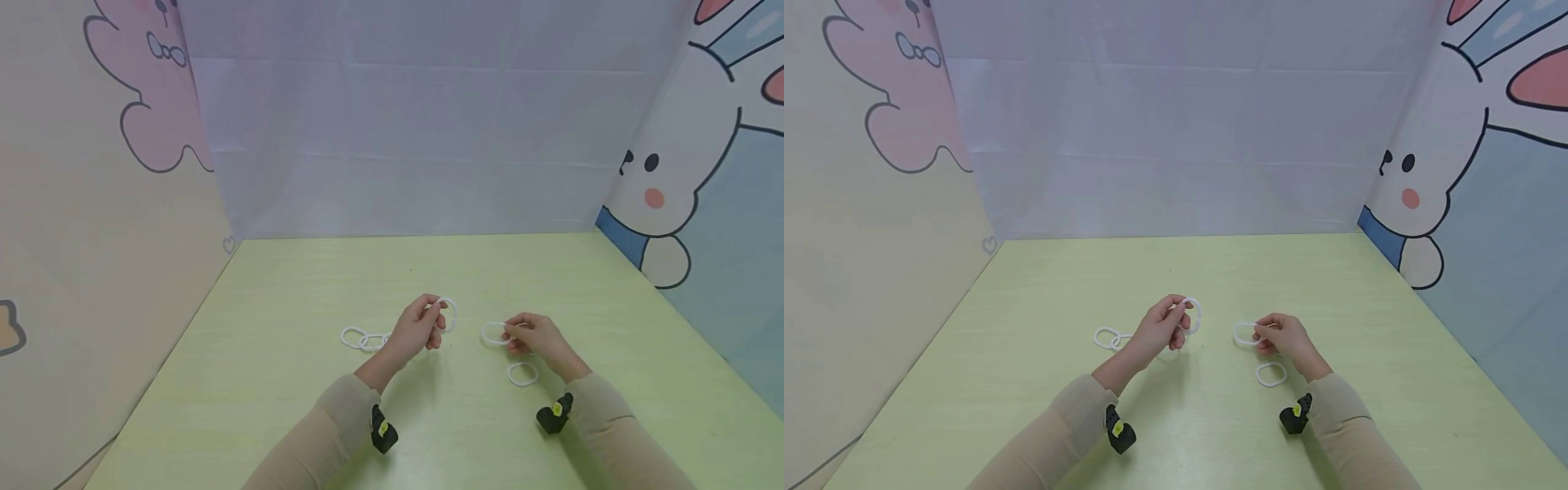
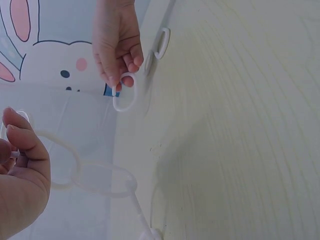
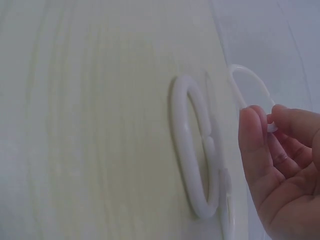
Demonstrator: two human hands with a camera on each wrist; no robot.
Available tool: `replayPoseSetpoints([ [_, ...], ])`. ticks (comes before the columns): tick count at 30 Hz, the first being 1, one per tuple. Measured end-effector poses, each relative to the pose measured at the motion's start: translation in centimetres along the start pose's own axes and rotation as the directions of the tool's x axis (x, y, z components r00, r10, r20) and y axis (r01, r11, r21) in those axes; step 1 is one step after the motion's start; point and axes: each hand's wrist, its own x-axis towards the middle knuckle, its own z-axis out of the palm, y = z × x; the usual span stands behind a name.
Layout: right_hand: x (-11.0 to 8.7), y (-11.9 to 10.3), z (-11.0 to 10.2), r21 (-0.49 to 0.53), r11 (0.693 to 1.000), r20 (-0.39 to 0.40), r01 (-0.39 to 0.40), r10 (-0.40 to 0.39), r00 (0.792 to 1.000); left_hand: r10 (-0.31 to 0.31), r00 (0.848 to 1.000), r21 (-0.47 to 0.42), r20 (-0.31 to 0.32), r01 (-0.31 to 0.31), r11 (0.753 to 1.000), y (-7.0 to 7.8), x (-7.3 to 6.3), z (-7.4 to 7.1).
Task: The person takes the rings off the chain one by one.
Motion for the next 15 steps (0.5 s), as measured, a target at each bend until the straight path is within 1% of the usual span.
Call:
replayPoseSetpoints([
  [5,0.03,0.1,-0.06,-0.027,0.999,0.014,-0.017,0.018,1.0,0.003,1.0,-0.005,-0.002,-0.003,1.0,-0.05,0.03,0.04],
  [10,-0.17,0.02,0.06,-0.053,0.998,0.026,-0.031,0.032,0.999,-0.013,1.0,-0.008,-0.005,0.013,1.0,0.01,0.06,0.09],
  [15,-0.26,0.03,0.18,-0.102,0.994,0.002,-0.035,0.035,0.999,-0.017,1.0,-0.012,-0.001,0.017,1.0,-0.08,0.1,0.04],
])
